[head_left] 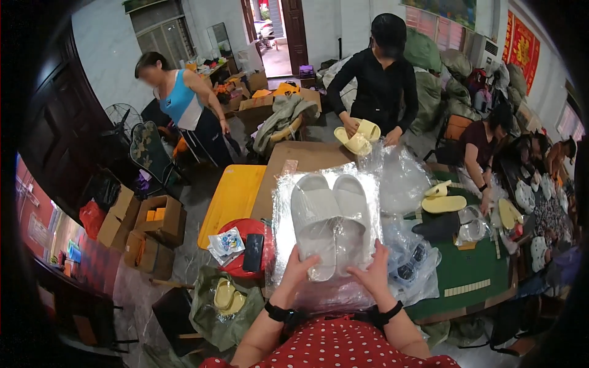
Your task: Packing various types of shoes into plastic bags at a manufacturing workstation.
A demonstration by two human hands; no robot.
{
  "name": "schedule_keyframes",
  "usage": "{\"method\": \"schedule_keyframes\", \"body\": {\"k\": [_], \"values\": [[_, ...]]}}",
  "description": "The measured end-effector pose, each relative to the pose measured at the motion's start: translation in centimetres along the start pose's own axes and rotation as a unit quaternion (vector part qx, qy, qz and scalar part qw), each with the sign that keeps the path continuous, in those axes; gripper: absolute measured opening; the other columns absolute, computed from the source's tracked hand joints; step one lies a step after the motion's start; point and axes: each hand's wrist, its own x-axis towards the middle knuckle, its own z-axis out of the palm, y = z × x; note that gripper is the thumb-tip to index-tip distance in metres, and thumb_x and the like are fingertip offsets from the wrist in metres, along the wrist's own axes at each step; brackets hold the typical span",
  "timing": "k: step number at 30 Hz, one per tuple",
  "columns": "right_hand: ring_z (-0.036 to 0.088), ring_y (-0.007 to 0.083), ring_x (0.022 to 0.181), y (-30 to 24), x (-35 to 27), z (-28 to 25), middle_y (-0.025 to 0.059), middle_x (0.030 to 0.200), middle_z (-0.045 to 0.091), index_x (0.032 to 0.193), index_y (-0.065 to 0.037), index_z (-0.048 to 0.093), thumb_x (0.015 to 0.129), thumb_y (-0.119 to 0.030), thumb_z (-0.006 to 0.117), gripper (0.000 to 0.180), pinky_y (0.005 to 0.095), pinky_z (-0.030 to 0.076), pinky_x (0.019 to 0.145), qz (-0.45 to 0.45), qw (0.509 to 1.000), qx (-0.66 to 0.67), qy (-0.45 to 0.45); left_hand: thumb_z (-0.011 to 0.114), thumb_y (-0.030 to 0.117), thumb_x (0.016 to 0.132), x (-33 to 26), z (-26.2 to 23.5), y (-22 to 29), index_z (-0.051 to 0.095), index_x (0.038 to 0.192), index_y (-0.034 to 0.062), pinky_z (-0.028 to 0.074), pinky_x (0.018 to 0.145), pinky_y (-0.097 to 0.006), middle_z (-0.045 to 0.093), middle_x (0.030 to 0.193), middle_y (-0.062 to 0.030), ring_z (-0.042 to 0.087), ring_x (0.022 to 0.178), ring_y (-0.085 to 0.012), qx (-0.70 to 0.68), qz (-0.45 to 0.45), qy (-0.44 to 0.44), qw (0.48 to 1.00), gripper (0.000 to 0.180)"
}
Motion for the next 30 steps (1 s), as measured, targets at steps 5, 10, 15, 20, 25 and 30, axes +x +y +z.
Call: {"method": "schedule_keyframes", "body": {"k": [5, 10, 15, 20, 25, 30], "values": [[0.054, 0.0252, 0.104, -3.3, 1.1, -2.8, 0.0174, 0.127, 0.051, 0.142, 0.003, 0.033, 0.057, -0.028, 0.094, 0.109, 0.0343, 0.05, 0.083, 0.029, 0.996, 0.008, -0.081, 0.069, 0.007, 0.084, -2.1, -0.4, 3.3, 0.045, 0.133, -0.0032, 0.052, 0.09, -0.035, 0.062, 0.117, -0.011, 0.063, 0.103, -0.0209, -0.073, -0.035, -0.051, 0.995, 0.055], [0.058, 0.0207, 0.109, -6.6, 1.4, -2.8, 0.0156, 0.12, 0.058, 0.131, 0.006, 0.039, 0.074, -0.016, 0.084, 0.075, 0.0361, 0.048, 0.093, 0.125, 0.912, 0.34, -0.19, 0.067, 0.011, 0.087, -3.8, -0.3, 4.2, 0.045, 0.135, -0.0022, 0.053, 0.091, -0.037, 0.062, 0.12, -0.0111, 0.063, 0.105, -0.0223, -0.161, -0.089, -0.067, 0.981, 0.054], [0.058, 0.0234, 0.109, -6.7, -0.6, 2.9, 0.0176, 0.12, 0.056, 0.13, 0.005, 0.037, 0.077, -0.009, 0.077, 0.068, 0.0361, 0.048, 0.092, 0.054, 0.943, 0.29, -0.153, 0.069, 0.01, 0.087, -5.9, -1.3, 3.9, 0.046, 0.135, 0.001, 0.052, 0.092, -0.036, 0.062, 0.12, -0.0101, 0.063, 0.107, -0.0217, -0.186, -0.079, -0.055, 0.978, 0.053], [0.057, 0.0252, 0.108, -7.9, -3.0, 5.6, 0.0178, 0.118, 0.055, 0.132, 0.005, 0.037, 0.074, -0.012, 0.079, 0.074, 0.0368, 0.048, 0.092, 0.038, 0.93, 0.292, -0.219, 0.072, 0.011, 0.085, -7.9, -5.6, 1.9, 0.05, 0.132, 0.0006, 0.052, 0.088, -0.033, 0.062, 0.12, -0.0092, 0.063, 0.104, -0.0199, -0.134, -0.046, -0.013, 0.99, 0.052], [0.057, 0.024, 0.105, -10.2, -1.0, 4.3, 0.0133, 0.115, 0.056, 0.132, 0.001, 0.043, 0.071, -0.013, 0.082, 0.074, 0.0357, 0.048, 0.084, -0.044, 0.903, 0.154, -0.399, 0.076, 0.017, 0.082, -12.6, -10.5, 2.8, 0.051, 0.13, -0.001, 0.05, 0.09, -0.033, 0.062, 0.117, -0.0083, 0.061, 0.103, -0.0177, -0.116, 0.025, 0.14, 0.983, 0.057], [0.054, 0.0248, 0.097, -7.1, 0.3, 6.3, 0.0113, 0.109, 0.057, 0.128, -0.002, 0.052, 0.071, -0.01, 0.08, 0.064, 0.0345, 0.044, 0.08, -0.07, 0.98, 0.021, -0.186, 0.079, 0.018, 0.077, -19.9, -22.7, 4.8, 0.053, 0.125, -0.0035, 0.052, 0.088, -0.034, 0.066, 0.112, -0.0125, 0.064, 0.098, -0.02, 0.106, 0.092, 0.364, 0.921, 0.058]]}}
